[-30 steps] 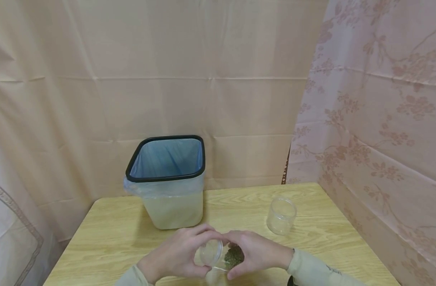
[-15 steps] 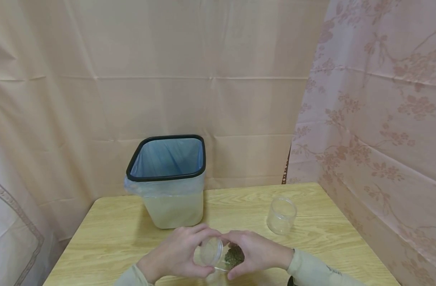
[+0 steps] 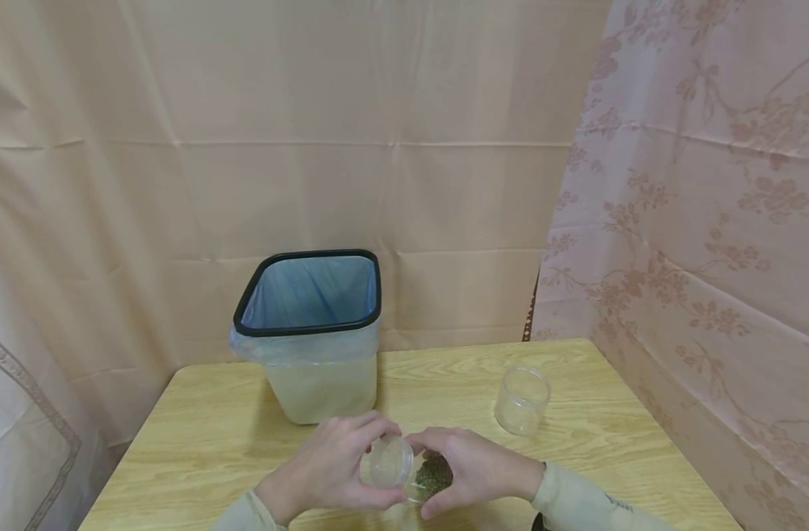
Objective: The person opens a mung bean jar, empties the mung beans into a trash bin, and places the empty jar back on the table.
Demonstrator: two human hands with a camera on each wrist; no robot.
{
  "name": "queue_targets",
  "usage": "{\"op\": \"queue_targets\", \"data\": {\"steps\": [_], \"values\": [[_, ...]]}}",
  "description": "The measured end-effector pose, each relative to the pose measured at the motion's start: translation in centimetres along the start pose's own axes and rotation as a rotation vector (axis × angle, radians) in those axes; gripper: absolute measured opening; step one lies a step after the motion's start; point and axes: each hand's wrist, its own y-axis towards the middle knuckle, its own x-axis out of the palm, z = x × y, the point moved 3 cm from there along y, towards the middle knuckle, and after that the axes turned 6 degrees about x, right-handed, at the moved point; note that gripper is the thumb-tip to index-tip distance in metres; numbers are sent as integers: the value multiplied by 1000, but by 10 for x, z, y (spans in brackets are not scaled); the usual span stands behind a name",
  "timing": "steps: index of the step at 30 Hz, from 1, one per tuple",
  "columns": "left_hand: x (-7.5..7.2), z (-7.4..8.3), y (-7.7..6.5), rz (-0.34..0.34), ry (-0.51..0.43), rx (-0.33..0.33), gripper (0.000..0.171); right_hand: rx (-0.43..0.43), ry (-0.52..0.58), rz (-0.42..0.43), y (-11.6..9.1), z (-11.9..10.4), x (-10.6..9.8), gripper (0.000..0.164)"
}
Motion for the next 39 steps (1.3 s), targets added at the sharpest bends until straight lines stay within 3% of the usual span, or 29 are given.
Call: {"op": "queue_targets", "data": {"steps": [9,16,27,39], "values": [[1,1,1,21,18,8,51,4,1,9,-1,0,0,74],[1,0,0,15,5,-23,53,2,-1,16,-1,-1,0,75],[-1,3,5,93,-14,26,51,19,33,37,-3,0,-5,77],[-4,4,4,115,-19,36,53,16,32,49,-1,-2,-7,80]]}}
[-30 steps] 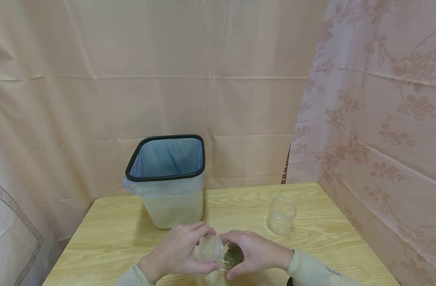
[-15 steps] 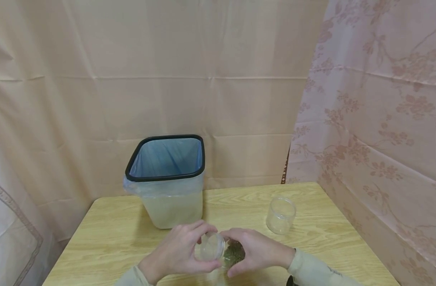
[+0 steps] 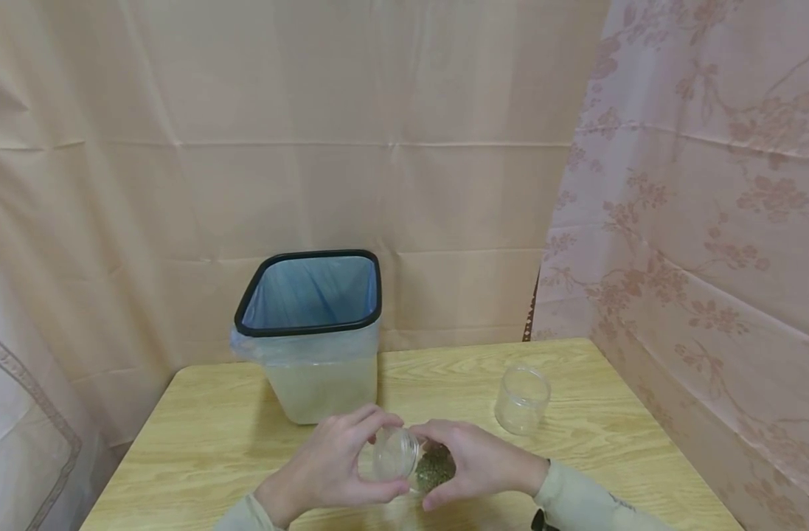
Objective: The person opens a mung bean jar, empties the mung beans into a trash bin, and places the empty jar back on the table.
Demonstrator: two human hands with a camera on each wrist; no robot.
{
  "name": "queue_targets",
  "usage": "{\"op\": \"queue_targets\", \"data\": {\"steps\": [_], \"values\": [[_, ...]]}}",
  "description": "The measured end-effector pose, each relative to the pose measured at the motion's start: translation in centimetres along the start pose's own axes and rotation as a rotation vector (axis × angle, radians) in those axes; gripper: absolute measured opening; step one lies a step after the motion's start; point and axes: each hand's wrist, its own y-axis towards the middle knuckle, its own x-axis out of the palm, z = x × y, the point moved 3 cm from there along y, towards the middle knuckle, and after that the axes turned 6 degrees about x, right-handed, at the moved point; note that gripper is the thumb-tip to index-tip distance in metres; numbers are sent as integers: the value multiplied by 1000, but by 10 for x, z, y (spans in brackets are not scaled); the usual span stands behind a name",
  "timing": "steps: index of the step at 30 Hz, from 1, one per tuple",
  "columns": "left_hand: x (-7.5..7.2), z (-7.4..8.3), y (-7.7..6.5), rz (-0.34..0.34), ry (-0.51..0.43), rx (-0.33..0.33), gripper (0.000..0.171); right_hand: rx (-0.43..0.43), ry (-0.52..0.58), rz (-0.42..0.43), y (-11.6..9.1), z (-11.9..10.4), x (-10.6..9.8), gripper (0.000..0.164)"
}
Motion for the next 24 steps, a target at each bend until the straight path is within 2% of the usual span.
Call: {"op": "queue_targets", "data": {"steps": [13,24], "values": [[-2,-1,-3,49,19,1,63,14,21,9,1,0,-4,78],[-4,-2,-6,42,50,-49,63,32,10,21,-2,1,-7,81]]}}
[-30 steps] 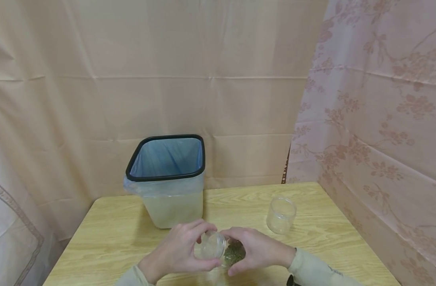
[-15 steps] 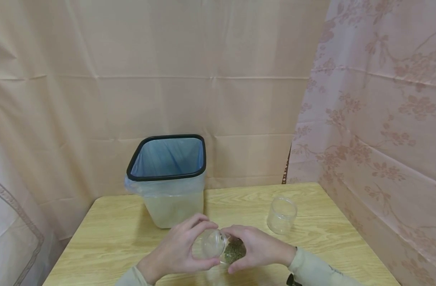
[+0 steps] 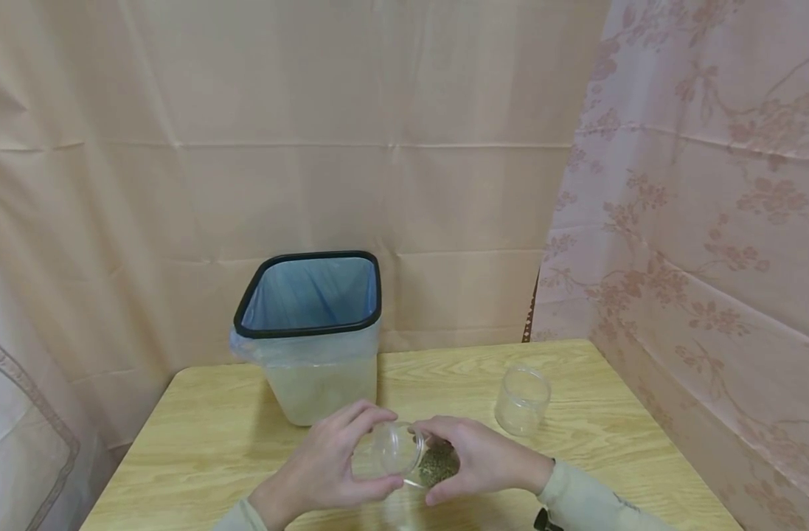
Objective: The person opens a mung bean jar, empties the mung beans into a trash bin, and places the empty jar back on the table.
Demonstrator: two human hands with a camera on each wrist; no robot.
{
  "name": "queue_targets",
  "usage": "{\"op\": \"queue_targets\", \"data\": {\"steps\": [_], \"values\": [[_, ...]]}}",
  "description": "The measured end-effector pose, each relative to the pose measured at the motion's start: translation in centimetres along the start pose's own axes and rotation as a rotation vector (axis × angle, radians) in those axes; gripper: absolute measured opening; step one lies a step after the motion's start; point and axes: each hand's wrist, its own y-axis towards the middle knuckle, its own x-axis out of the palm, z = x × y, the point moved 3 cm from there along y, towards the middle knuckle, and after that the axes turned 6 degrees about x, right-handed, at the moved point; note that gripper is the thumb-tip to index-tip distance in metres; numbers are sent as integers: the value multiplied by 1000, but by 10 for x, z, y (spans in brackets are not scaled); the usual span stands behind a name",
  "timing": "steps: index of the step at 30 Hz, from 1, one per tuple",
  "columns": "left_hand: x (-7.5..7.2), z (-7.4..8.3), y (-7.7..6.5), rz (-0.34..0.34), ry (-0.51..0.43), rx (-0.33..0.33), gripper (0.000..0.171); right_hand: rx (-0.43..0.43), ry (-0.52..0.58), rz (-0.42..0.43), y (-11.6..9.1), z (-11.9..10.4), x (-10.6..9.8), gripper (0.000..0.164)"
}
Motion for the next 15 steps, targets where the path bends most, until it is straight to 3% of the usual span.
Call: {"op": "queue_targets", "data": {"steps": [15], "values": [[1,-4,-17,-16,16,-18,61,-3,18,26,-4,4,-1,81]]}}
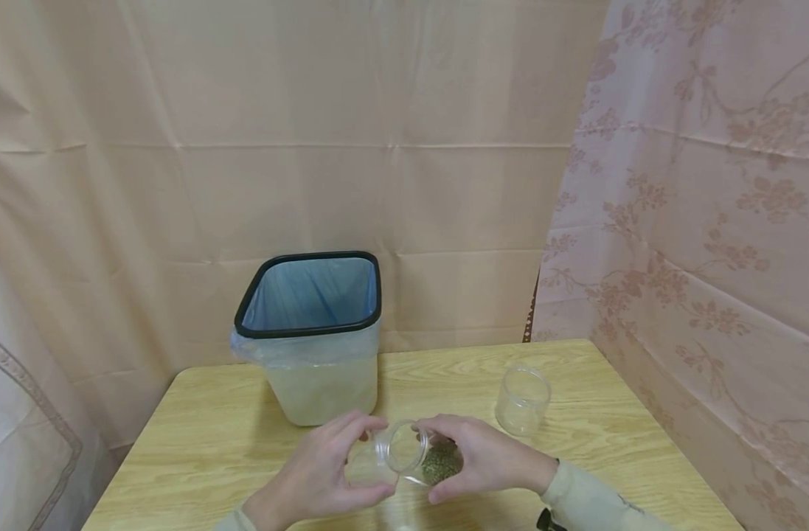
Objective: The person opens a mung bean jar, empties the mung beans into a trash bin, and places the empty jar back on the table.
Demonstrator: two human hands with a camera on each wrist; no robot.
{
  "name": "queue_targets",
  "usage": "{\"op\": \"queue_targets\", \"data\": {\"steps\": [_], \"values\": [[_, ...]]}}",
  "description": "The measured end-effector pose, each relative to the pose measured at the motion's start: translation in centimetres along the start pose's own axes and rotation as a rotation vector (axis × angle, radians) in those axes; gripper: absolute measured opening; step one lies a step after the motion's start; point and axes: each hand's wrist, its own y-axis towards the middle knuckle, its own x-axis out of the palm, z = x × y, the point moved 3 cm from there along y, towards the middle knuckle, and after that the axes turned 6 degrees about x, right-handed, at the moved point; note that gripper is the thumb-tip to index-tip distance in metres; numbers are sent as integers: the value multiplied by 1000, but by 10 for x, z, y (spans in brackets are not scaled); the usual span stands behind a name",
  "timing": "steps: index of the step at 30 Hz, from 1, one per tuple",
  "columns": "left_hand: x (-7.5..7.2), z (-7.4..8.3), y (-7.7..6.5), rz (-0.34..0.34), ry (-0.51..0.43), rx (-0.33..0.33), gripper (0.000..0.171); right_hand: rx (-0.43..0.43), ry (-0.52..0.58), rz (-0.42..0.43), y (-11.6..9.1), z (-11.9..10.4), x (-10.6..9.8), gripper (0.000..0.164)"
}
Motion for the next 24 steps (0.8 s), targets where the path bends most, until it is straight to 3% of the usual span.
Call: {"op": "queue_targets", "data": {"steps": [7,15,24], "values": [[3,-6,-8,-11,-21,-23,59,-20,32,-5,0,1,-1,79],[4,-14,-22,-12,21,-19,69,-7,32,2,-1,1,-1,79],[6,-27,-40,-52,-10,-187,68,24,38,13,-2,2,-3,79]]}}
